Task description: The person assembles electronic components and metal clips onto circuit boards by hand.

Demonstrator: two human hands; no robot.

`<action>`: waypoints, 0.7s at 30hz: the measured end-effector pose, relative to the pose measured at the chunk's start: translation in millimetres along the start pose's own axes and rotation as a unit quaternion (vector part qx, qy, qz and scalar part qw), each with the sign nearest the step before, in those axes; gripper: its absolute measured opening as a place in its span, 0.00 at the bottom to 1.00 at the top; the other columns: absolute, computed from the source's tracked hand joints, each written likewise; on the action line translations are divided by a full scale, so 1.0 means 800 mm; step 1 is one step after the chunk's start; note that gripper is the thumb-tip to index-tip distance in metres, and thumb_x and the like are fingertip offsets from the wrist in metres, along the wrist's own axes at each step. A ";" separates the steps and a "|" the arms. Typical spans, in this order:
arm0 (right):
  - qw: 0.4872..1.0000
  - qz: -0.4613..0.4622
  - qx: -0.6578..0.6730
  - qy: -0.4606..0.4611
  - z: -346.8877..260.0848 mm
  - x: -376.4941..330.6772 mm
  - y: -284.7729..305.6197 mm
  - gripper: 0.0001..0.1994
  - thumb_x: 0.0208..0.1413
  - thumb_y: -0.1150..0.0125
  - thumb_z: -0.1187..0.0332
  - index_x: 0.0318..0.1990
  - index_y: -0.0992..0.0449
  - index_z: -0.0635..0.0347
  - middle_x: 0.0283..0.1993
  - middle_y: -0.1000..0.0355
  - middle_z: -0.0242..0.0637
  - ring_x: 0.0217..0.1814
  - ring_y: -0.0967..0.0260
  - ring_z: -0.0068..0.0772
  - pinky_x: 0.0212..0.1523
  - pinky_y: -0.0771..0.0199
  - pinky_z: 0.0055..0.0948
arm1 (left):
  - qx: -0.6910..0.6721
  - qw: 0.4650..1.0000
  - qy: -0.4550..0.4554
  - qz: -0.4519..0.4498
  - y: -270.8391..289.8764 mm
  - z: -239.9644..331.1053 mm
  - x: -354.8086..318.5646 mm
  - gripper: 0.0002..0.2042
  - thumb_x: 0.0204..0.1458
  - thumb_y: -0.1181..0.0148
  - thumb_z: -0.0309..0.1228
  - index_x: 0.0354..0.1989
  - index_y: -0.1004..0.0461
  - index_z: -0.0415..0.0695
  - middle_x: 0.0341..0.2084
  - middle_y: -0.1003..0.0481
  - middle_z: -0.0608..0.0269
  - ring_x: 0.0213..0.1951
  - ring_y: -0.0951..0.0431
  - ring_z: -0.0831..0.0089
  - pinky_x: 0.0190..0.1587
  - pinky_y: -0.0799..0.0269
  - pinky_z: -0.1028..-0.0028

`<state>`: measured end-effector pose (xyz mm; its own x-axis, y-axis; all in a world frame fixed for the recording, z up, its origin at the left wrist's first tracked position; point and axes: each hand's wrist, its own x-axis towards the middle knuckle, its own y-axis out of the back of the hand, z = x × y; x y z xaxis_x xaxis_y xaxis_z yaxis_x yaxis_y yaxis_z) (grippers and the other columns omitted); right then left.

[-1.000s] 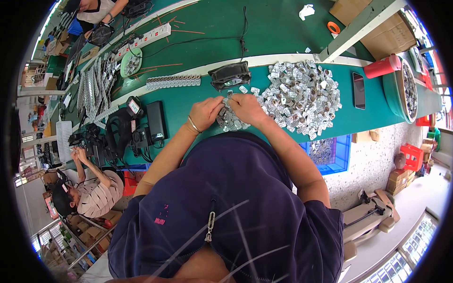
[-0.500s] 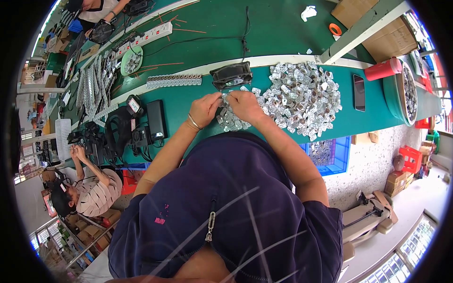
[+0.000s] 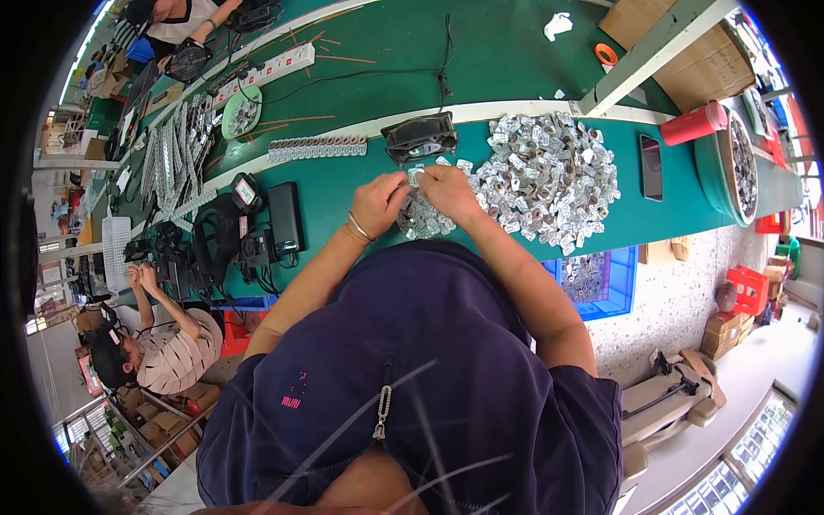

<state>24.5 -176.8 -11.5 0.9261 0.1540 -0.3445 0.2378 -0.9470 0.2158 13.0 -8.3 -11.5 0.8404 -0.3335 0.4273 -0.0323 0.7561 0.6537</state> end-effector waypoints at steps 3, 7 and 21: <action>0.997 0.021 -0.069 0.039 0.002 -0.016 0.008 0.15 0.53 0.48 0.62 0.20 0.31 0.64 0.17 0.36 0.39 0.19 0.40 0.29 0.23 0.40 0.30 | -0.077 0.996 0.040 -0.027 -0.004 0.004 0.000 0.10 0.46 0.43 0.30 0.36 0.29 0.42 0.27 0.25 0.55 0.28 0.25 0.58 0.29 0.29 0.68; 0.983 0.013 -0.167 0.077 0.002 -0.046 0.024 0.14 0.52 0.47 0.64 0.22 0.30 0.65 0.20 0.34 0.50 0.22 0.35 0.48 0.26 0.36 0.38 | -0.124 0.986 0.076 -0.087 -0.015 0.011 0.003 0.09 0.46 0.44 0.29 0.36 0.28 0.42 0.28 0.25 0.55 0.29 0.25 0.57 0.31 0.29 0.67; 0.982 -0.091 -0.094 0.136 -0.006 -0.049 0.028 0.10 0.52 0.46 0.67 0.24 0.28 0.64 0.20 0.32 0.42 0.20 0.36 0.35 0.25 0.36 0.32 | -0.176 0.930 0.079 -0.314 0.009 0.031 0.035 0.36 0.35 0.33 0.27 0.57 0.41 0.45 0.36 0.25 0.55 0.26 0.23 0.67 0.34 0.27 0.71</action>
<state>-5.3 -202.9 10.9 0.9013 0.4095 -0.1411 0.4324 -0.8319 0.3477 23.0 -26.1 21.0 0.7037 -0.7055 -0.0844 0.6470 0.5871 0.4866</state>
